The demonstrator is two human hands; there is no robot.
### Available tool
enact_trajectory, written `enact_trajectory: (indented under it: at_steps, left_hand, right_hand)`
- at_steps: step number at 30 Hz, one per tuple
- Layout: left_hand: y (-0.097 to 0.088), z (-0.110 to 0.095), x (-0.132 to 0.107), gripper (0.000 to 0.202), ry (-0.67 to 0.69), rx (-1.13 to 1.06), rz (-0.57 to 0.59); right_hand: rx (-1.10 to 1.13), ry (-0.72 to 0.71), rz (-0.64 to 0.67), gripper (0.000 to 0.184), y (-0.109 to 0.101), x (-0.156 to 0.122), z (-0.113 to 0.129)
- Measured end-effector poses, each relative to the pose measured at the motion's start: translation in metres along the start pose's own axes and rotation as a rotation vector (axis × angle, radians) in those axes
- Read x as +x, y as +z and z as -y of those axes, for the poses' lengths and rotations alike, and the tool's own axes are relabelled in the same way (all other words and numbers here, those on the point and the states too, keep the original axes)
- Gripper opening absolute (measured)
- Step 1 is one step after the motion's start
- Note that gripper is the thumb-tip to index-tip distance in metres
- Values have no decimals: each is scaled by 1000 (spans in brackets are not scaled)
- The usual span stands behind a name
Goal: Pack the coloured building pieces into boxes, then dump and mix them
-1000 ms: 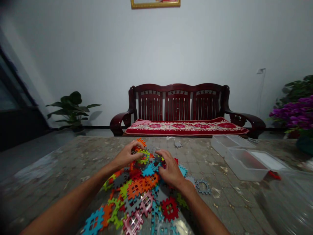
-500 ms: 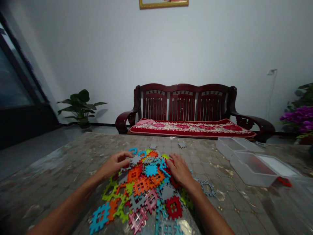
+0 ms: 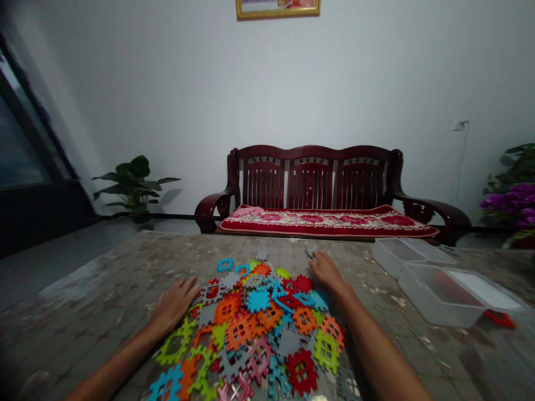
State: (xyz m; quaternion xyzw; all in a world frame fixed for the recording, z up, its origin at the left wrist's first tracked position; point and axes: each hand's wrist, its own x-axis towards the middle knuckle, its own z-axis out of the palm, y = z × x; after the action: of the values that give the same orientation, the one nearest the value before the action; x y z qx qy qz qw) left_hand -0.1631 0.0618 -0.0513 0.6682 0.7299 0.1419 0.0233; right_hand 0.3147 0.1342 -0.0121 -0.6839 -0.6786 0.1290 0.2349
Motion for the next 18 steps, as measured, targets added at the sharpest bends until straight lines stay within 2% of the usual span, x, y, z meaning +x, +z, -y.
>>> enact_trajectory:
  at_steps: [4,9,14,16,18]
  left_hand:
    - [0,-25,6,62,11,-96,75]
    - [-8,-45,31,69,85,-364,129]
    - [-6,-61,61,66,143,-579,184]
    - [-3,-72,67,66,170,-635,192]
    - [-3,-82,68,70,201,-713,201]
  right_hand:
    - [-74,49,12,56,10,21,-6]
    - [-67,42,57,56,17,29,-11]
    - [84,-99,122,60,15,5,-12]
    - [191,-151,145,65,9,-12,-13]
    - [338,-145,108,72,-1,-31,-18]
